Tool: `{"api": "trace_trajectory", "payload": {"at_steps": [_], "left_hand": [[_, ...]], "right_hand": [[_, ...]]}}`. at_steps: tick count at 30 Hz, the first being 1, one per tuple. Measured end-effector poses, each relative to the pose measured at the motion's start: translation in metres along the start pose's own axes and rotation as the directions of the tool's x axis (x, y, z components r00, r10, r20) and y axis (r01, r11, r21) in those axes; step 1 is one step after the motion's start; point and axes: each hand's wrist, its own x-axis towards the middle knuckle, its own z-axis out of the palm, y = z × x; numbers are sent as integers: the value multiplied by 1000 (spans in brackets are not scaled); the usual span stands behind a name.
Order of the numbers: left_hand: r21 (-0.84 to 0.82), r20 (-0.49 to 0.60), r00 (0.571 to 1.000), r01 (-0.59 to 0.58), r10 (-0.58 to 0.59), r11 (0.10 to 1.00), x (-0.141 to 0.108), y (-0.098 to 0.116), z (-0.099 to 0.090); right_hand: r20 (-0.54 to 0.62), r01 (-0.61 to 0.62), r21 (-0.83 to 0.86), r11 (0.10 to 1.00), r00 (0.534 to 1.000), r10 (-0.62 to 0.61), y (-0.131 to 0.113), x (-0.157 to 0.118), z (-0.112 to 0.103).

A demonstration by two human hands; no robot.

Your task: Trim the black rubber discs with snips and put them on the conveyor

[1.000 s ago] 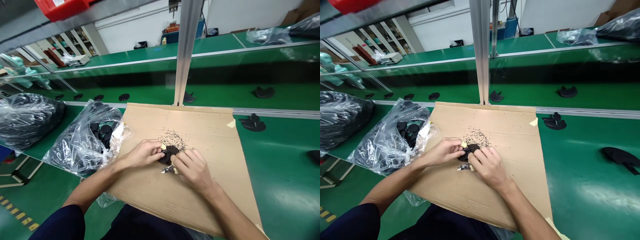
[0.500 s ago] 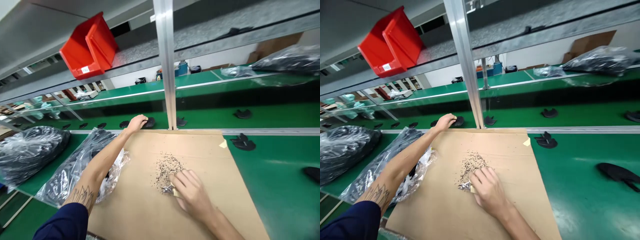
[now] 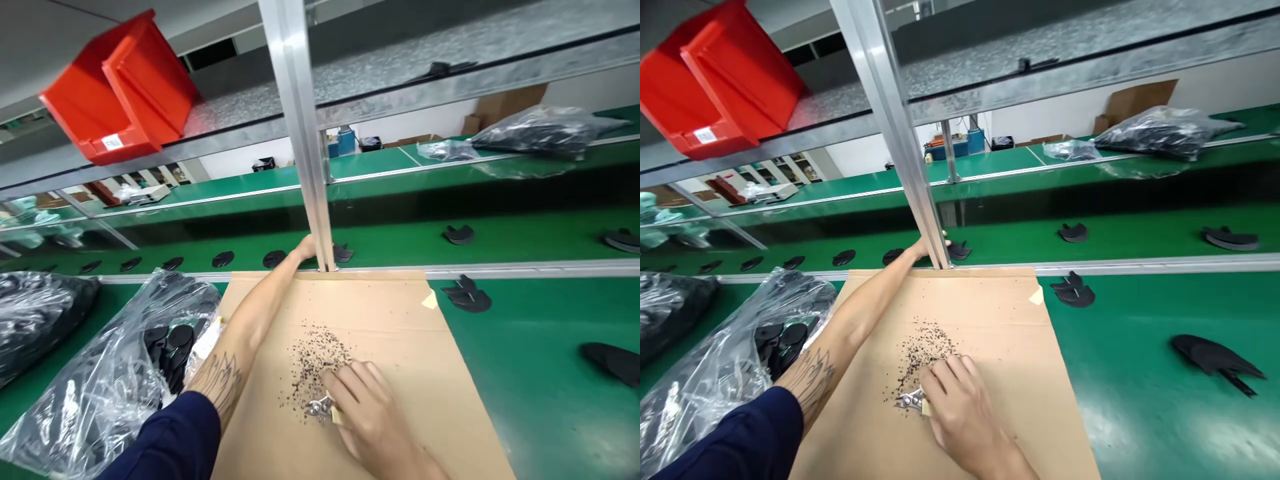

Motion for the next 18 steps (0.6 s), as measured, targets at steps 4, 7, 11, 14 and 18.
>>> {"api": "trace_trajectory", "payload": {"at_steps": [4, 7, 11, 14, 18], "left_hand": [[-54, 22, 999, 47, -46, 997, 5, 5, 8], [-62, -24, 997, 65, -67, 996, -7, 2, -12], [-68, -118, 991, 53, -61, 996, -48, -4, -61], [-100, -143, 990, -34, 20, 994, -101, -5, -91], [-152, -28, 980, -200, 198, 968, -196, 3, -92]], "right_hand": [[-49, 24, 19, 1000, 999, -23, 5, 3, -2], [-87, 52, 17, 998, 995, -51, 10, 6, -3], [-134, 63, 45, 997, 989, -57, 13, 11, -3], [-141, -28, 192, 981, 988, 55, 11, 13, -2], [-3, -334, 483, 810, 924, 382, 8, 17, -6]]}}
